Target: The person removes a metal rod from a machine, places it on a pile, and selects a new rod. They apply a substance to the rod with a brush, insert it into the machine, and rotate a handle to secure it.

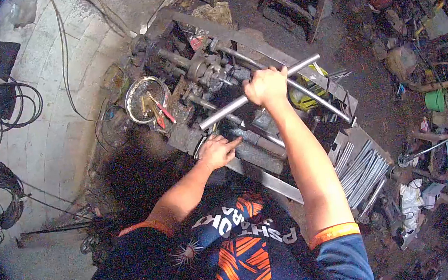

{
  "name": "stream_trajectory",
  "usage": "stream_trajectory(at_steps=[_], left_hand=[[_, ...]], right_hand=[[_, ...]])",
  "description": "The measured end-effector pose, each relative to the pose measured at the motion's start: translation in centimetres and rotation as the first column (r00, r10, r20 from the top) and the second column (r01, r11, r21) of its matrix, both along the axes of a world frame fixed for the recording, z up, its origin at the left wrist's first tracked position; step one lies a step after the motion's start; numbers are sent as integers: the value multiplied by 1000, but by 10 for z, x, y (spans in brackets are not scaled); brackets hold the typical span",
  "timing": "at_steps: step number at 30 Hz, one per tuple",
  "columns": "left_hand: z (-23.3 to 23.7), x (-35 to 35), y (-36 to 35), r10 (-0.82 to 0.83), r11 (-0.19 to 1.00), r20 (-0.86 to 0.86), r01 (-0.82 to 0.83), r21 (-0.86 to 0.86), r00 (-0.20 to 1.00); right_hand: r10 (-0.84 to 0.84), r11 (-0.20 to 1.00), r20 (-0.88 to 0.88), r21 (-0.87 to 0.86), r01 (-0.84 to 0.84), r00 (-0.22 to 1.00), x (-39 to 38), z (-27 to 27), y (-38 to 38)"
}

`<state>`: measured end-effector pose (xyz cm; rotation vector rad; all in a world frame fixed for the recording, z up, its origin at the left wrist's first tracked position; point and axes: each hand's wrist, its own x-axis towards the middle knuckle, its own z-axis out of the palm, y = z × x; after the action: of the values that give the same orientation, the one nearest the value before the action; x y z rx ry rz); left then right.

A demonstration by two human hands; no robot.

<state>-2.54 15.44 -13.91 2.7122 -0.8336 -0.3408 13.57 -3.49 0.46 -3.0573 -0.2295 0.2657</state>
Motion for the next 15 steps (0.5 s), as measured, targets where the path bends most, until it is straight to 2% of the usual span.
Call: stream_trajectory(at_steps=[5,9,11,15], left_hand=[[6,2,-1,-4,999,-84,7,42,996],[5,1,0,-11,999,-45,12,33,999],[4,1,0,6,1000,-28,-7,-28,1000],[-1,1,-1,16,1000,-31,-16,-12,999]], right_hand=[[-7,1000,-3,8,7,1000,1,-2,2],[4,1000,-8,7,-4,1000,3,-2,3],[-1,1000,-6,-7,1,1000,4,-3,3],[6,1000,-14,-7,-7,1000,4,0,1]])
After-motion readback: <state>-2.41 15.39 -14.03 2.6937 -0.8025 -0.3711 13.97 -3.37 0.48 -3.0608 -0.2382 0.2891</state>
